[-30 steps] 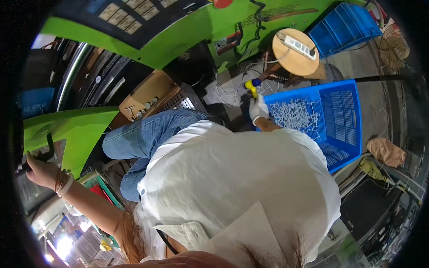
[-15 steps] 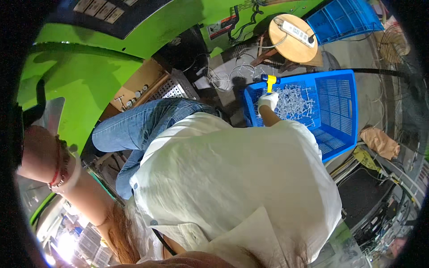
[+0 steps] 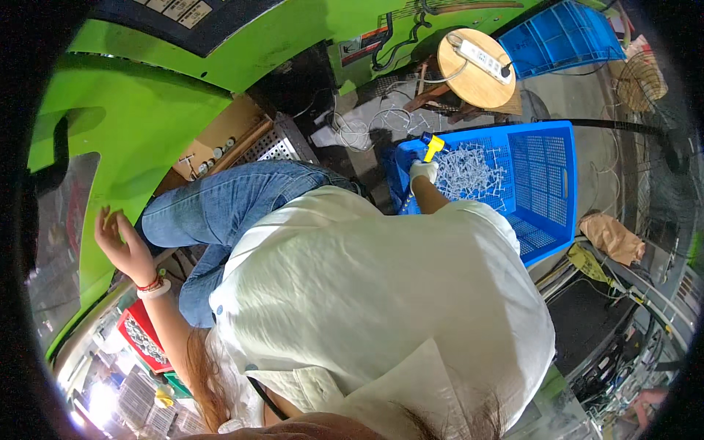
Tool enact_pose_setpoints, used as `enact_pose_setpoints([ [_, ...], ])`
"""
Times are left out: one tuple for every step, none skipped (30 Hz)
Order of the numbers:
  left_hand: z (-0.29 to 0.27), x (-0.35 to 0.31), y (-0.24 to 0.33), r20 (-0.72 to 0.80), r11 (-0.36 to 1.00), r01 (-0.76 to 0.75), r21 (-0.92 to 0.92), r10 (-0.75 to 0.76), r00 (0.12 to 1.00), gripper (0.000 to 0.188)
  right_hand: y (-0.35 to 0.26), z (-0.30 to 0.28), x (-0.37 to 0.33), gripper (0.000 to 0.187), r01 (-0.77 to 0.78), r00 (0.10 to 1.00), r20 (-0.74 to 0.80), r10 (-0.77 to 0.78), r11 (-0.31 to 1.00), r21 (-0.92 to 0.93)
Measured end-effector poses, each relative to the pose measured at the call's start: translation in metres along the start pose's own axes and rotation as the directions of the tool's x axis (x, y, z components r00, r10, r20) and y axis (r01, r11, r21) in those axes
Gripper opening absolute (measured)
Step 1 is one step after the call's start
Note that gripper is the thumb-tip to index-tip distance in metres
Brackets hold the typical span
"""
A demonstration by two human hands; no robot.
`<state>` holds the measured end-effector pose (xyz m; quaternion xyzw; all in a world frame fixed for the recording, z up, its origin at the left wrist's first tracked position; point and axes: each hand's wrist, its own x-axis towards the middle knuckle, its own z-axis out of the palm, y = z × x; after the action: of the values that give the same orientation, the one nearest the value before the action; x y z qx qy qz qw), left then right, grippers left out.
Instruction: Operating an industrial machine to manufacture or assemble small components, including manual placement and tool use.
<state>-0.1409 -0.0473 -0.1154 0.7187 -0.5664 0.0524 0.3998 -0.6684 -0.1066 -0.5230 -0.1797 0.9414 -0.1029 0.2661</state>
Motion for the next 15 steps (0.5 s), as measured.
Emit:
enact_pose_setpoints([
  [-0.005,-0.008,-0.020,-0.001,1.000,0.002,0.003,-0.002,1.000,0.037,0.000,-0.001,0.003,0.040,0.046,0.998,0.044,-0.044,0.998,-0.052],
  [-0.010,-0.016,-0.038,-0.010,0.993,0.108,-0.040,-0.109,0.994,0.036,-0.001,-0.002,0.006,0.041,0.108,0.992,0.081,-0.100,0.990,-0.092],
  [-0.016,-0.022,-0.053,-0.022,0.969,0.230,-0.091,-0.233,0.972,0.036,-0.001,-0.003,0.009,0.041,0.100,0.991,0.094,-0.091,0.990,-0.102],
  [-0.021,-0.028,-0.067,-0.023,0.974,0.213,-0.079,-0.216,0.976,0.036,-0.003,-0.003,0.011,0.043,0.059,0.990,0.128,-0.051,0.997,-0.058],
  [-0.026,-0.033,-0.077,-0.024,0.961,0.267,-0.066,-0.269,0.963,0.036,-0.004,-0.004,0.014,0.045,0.013,0.986,0.165,-0.012,1.000,-0.006],
  [-0.030,-0.038,-0.086,-0.027,0.945,0.321,-0.054,-0.323,0.946,0.036,-0.006,-0.004,0.016,0.045,0.027,0.986,0.167,-0.024,0.999,-0.018],
  [-0.032,-0.042,-0.092,-0.033,0.944,0.325,-0.051,-0.327,0.944,0.036,-0.007,-0.004,0.019,0.044,0.054,0.986,0.155,-0.057,0.998,0.022],
  [-0.034,-0.045,-0.096,-0.022,0.943,0.328,-0.060,-0.330,0.944,0.036,-0.008,-0.003,0.021,0.043,0.091,0.986,0.137,-0.100,0.994,0.067],
  [-0.035,-0.048,-0.098,-0.005,0.942,0.325,-0.089,-0.326,0.945,0.036,-0.011,-0.002,0.023,0.043,0.089,0.991,0.099,-0.090,0.996,0.020],
  [-0.034,-0.050,-0.098,-0.011,0.939,0.337,-0.071,-0.338,0.941,0.036,-0.011,0.000,0.024,0.043,0.061,0.991,0.123,-0.061,0.998,-0.001],
  [-0.033,-0.053,-0.098,0.013,0.933,0.355,-0.054,-0.355,0.935,0.034,-0.012,0.003,0.026,0.044,0.155,0.982,0.106,-0.157,0.988,0.019],
  [-0.032,-0.054,-0.097,0.041,0.938,0.343,-0.050,-0.341,0.939,0.033,-0.011,0.006,0.028,0.045,0.243,0.965,0.090,-0.246,0.969,0.042],
  [-0.029,-0.055,-0.095,0.041,0.925,0.379,-0.034,-0.377,0.925,0.033,-0.011,0.010,0.030,0.047,0.200,0.969,0.129,-0.211,0.975,0.097],
  [-0.026,-0.056,-0.093,0.055,0.921,0.388,-0.019,-0.387,0.921,0.032,-0.008,0.013,0.032,0.046,0.258,0.954,0.145,-0.261,0.965,0.040],
  [-0.024,-0.055,-0.091,0.070,0.918,0.396,-0.006,-0.395,0.916,0.031,-0.007,0.019,0.034,0.044,0.271,0.954,0.129,-0.270,0.962,0.004],
])
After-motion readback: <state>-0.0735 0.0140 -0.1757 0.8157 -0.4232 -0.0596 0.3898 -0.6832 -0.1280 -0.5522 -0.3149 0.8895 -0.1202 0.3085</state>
